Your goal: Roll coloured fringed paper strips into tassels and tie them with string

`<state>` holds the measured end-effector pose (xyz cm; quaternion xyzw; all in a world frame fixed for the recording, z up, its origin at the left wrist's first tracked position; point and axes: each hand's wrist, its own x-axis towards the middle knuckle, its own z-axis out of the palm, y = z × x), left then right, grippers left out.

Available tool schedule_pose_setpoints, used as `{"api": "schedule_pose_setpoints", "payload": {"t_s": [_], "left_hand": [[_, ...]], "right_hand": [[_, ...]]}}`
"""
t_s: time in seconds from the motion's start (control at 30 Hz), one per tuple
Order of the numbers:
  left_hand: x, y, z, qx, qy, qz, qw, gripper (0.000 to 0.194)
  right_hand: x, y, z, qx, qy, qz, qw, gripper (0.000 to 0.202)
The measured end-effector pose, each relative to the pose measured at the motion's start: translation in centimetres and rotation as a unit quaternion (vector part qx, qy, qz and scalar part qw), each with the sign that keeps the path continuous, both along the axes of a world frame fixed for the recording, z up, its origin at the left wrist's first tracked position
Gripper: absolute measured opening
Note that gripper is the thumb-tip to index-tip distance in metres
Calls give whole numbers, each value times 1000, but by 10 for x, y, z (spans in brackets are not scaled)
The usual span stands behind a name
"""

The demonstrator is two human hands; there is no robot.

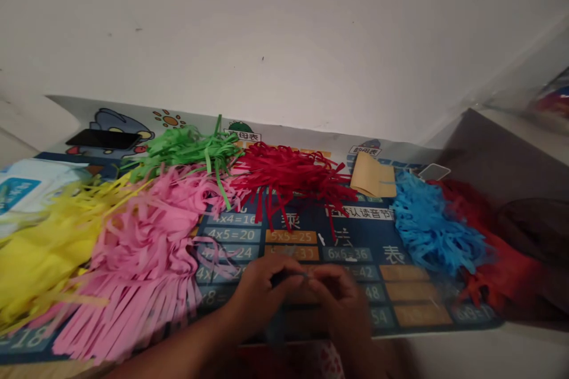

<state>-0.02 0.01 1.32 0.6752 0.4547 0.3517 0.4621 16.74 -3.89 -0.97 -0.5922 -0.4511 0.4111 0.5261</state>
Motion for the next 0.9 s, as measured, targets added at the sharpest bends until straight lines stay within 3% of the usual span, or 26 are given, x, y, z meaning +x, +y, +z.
{"api": "schedule_pose_setpoints", "payload": {"t_s": [0.27, 0.47, 0.67, 0.9], "left_hand": [[-7, -7, 4, 98, 18, -23, 995, 14], [-9, -7, 9, 169, 54, -60, 982, 22], [-13, -6, 8, 122, 47, -79, 988, 17], [-14, -5, 9, 87, 59, -65, 992, 17]], "right_hand": [[-5, -8, -1, 22, -31, -9, 999, 10], [-2, -11, 7, 64, -116, 33, 991, 5], [2, -12, 10, 53, -120, 114, 985, 9], [2, -12, 6, 48, -110, 94, 988, 6]]}}
